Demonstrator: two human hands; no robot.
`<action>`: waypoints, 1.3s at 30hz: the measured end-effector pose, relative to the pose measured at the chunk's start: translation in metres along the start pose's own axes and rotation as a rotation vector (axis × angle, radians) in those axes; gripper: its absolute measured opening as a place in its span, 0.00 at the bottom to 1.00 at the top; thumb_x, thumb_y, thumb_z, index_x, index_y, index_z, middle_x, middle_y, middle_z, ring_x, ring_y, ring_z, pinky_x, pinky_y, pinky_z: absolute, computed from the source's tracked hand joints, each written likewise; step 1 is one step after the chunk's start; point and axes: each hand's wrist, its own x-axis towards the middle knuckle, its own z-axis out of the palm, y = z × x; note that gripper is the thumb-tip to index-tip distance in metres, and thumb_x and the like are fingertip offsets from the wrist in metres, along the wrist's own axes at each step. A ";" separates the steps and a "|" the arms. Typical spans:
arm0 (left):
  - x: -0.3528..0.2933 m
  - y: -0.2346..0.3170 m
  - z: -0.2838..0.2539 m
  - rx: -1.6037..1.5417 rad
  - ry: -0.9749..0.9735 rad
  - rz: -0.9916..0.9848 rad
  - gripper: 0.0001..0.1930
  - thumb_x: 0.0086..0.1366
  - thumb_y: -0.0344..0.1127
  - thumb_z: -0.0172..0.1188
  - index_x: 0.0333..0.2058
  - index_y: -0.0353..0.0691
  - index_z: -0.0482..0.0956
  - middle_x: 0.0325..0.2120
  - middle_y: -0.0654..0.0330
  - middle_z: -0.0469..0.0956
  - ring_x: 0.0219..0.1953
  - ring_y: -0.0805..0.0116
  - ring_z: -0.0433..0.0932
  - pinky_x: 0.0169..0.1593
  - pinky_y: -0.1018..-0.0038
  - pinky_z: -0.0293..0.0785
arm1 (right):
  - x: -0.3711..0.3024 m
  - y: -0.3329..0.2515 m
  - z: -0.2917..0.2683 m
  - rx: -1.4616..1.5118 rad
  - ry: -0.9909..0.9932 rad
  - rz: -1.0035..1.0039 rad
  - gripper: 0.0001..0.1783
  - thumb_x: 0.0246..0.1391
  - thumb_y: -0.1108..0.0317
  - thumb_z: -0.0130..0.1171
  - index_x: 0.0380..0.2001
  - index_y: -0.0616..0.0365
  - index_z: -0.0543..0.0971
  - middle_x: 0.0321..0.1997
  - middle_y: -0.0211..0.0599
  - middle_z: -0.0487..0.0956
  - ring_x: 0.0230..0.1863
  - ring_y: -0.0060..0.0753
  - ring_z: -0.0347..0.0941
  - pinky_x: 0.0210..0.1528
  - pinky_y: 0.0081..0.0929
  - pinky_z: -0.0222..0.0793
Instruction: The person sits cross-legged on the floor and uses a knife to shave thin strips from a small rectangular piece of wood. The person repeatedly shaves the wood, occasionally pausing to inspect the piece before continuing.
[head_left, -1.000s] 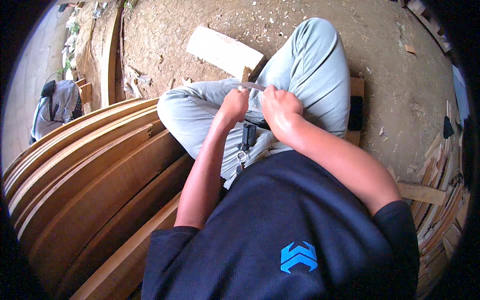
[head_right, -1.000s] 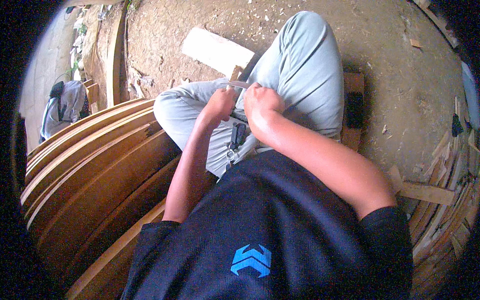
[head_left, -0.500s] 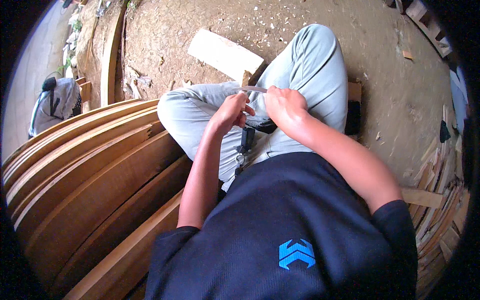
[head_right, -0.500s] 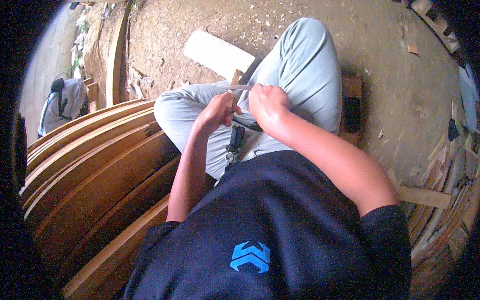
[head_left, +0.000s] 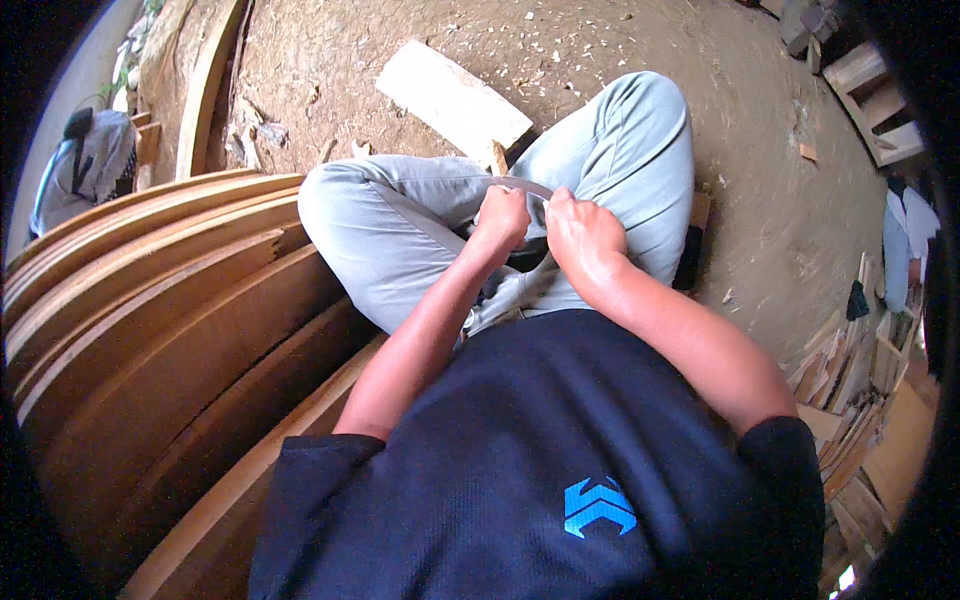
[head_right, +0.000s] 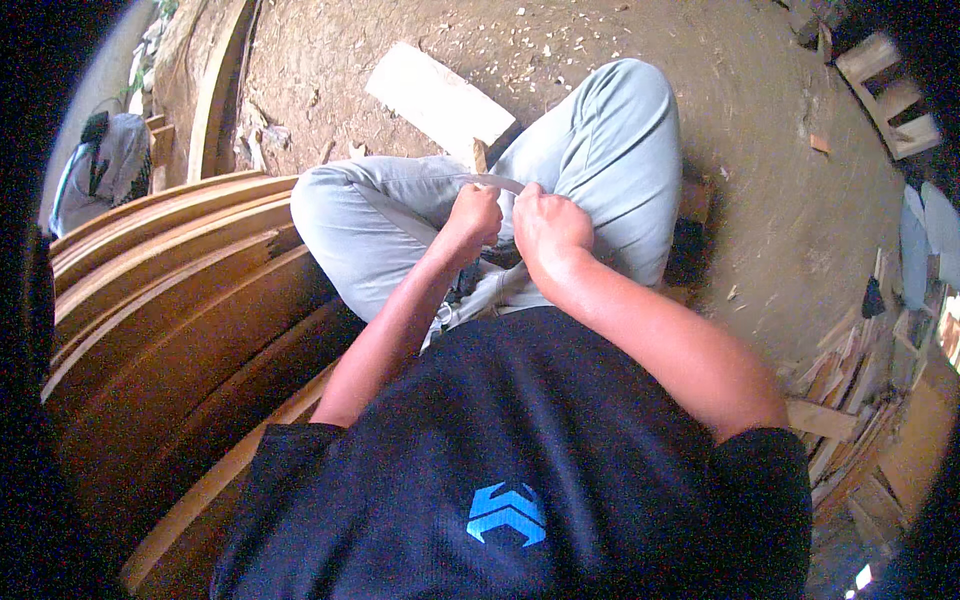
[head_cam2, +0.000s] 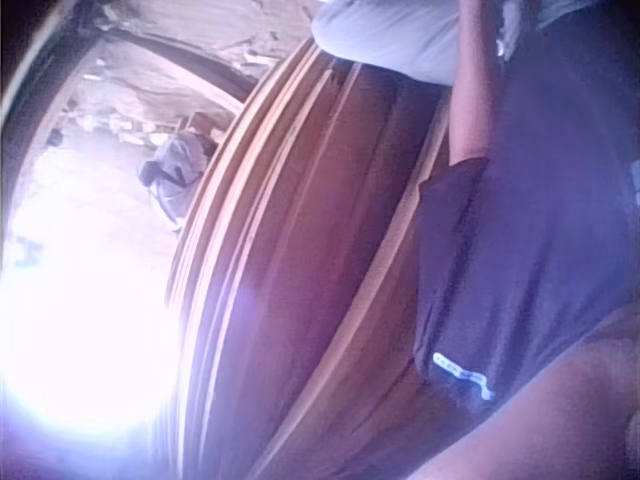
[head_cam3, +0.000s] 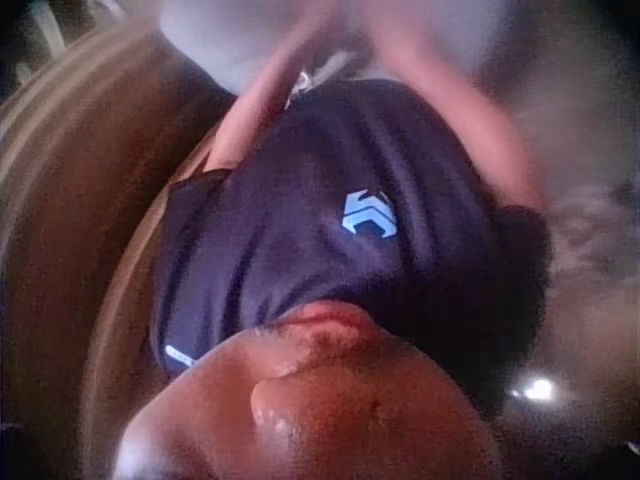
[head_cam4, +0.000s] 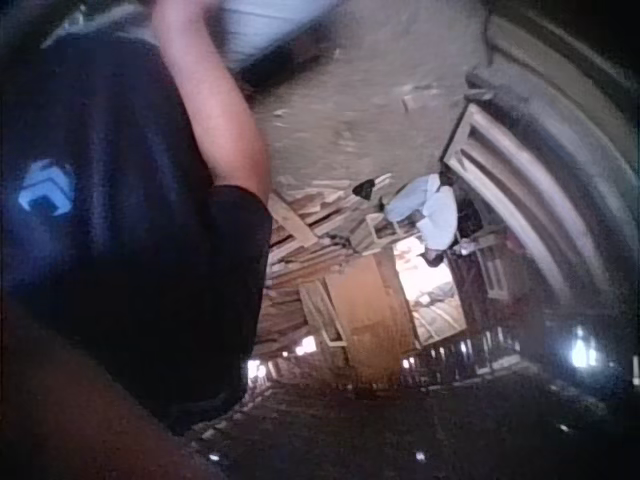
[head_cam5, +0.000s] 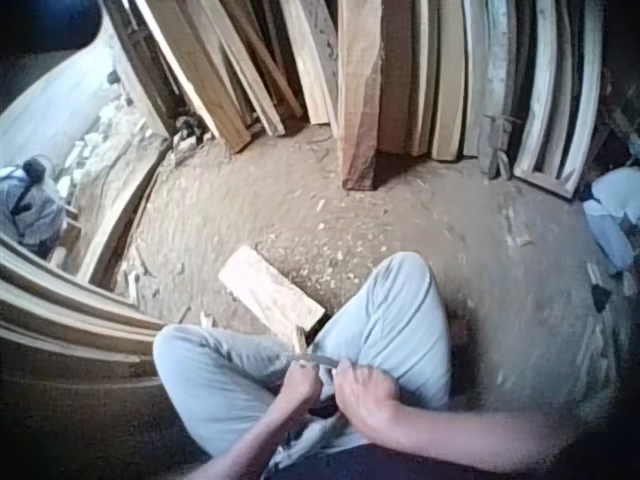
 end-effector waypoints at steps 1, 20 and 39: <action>0.000 0.001 0.002 0.056 0.032 0.006 0.17 0.64 0.34 0.42 0.30 0.24 0.73 0.17 0.52 0.72 0.13 0.64 0.70 0.16 0.65 0.67 | 0.000 -0.001 0.000 -0.011 -0.002 0.011 0.11 0.62 0.62 0.45 0.30 0.57 0.71 0.21 0.42 0.80 0.26 0.38 0.81 0.24 0.32 0.77; -0.007 0.017 -0.016 -0.199 -0.101 -0.085 0.12 0.63 0.35 0.48 0.20 0.41 0.65 0.12 0.67 0.61 0.10 0.75 0.58 0.12 0.73 0.50 | 0.070 0.007 0.006 0.052 -0.024 -0.046 0.11 0.57 0.67 0.49 0.29 0.59 0.79 0.29 0.46 0.82 0.33 0.39 0.82 0.32 0.33 0.78; -0.007 0.012 -0.011 -0.026 0.002 -0.007 0.15 0.60 0.33 0.44 0.27 0.24 0.72 0.16 0.48 0.73 0.14 0.59 0.74 0.16 0.62 0.69 | 0.024 0.007 -0.033 -0.030 -0.118 -0.122 0.15 0.60 0.63 0.44 0.28 0.63 0.75 0.24 0.51 0.80 0.28 0.47 0.81 0.29 0.39 0.77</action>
